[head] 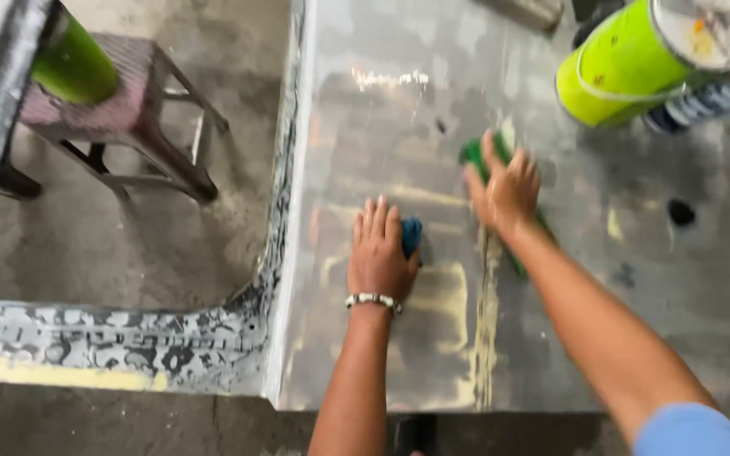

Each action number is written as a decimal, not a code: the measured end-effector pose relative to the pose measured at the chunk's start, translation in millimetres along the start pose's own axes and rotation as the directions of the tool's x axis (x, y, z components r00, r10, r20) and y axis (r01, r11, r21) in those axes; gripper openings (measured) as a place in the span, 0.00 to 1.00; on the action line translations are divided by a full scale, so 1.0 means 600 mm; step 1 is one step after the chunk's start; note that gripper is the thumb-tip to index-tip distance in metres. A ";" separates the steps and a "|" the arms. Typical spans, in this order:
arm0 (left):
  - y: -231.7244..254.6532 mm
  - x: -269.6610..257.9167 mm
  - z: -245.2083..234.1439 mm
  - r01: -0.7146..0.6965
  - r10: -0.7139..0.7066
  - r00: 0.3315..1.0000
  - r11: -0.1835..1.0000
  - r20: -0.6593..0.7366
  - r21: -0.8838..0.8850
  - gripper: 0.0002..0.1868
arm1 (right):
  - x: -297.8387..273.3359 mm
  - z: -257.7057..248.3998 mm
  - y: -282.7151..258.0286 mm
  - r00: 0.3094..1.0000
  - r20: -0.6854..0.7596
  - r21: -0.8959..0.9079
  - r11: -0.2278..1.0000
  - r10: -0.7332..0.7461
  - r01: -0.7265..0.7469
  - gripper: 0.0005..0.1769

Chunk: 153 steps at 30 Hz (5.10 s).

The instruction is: The person scrubs a large, flat, metallic surface with a green sponge and a blue cloth. They repeatedly wipe the surface, occasionally dipping the cloth into a bucket of water to rinse it before continuing to clean the area.

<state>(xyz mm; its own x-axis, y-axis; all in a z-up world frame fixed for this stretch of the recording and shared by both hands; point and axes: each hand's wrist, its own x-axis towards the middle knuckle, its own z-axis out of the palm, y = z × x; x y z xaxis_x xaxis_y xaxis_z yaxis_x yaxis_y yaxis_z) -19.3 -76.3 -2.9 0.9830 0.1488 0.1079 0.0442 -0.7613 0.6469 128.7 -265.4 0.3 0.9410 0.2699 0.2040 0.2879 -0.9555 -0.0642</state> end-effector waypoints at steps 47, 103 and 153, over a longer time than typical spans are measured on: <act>-0.033 -0.275 -0.033 -0.076 0.076 0.997 0.992 0.001 -0.098 0.43 | -0.270 -0.064 -0.113 0.994 0.040 0.041 0.993 0.105 -0.107 0.38; -0.086 -0.286 -0.098 -0.034 -0.031 0.960 0.974 -0.277 -0.225 0.48 | -0.125 0.008 -0.335 0.957 -0.034 0.043 0.956 -0.289 0.290 0.36; -0.078 -0.244 -0.096 0.101 -0.114 0.990 0.984 -0.086 -0.148 0.56 | -0.128 -0.008 -0.330 0.842 -0.173 0.055 0.849 -0.510 0.526 0.36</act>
<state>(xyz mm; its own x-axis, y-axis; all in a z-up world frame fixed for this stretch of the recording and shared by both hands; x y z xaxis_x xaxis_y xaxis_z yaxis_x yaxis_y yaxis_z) -175.6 -25.9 -5.3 0.9525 0.2884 0.0977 0.1160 -0.6403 0.7593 -1.2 -97.4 2.2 0.6148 0.6944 0.3740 0.7490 -0.6625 -0.0012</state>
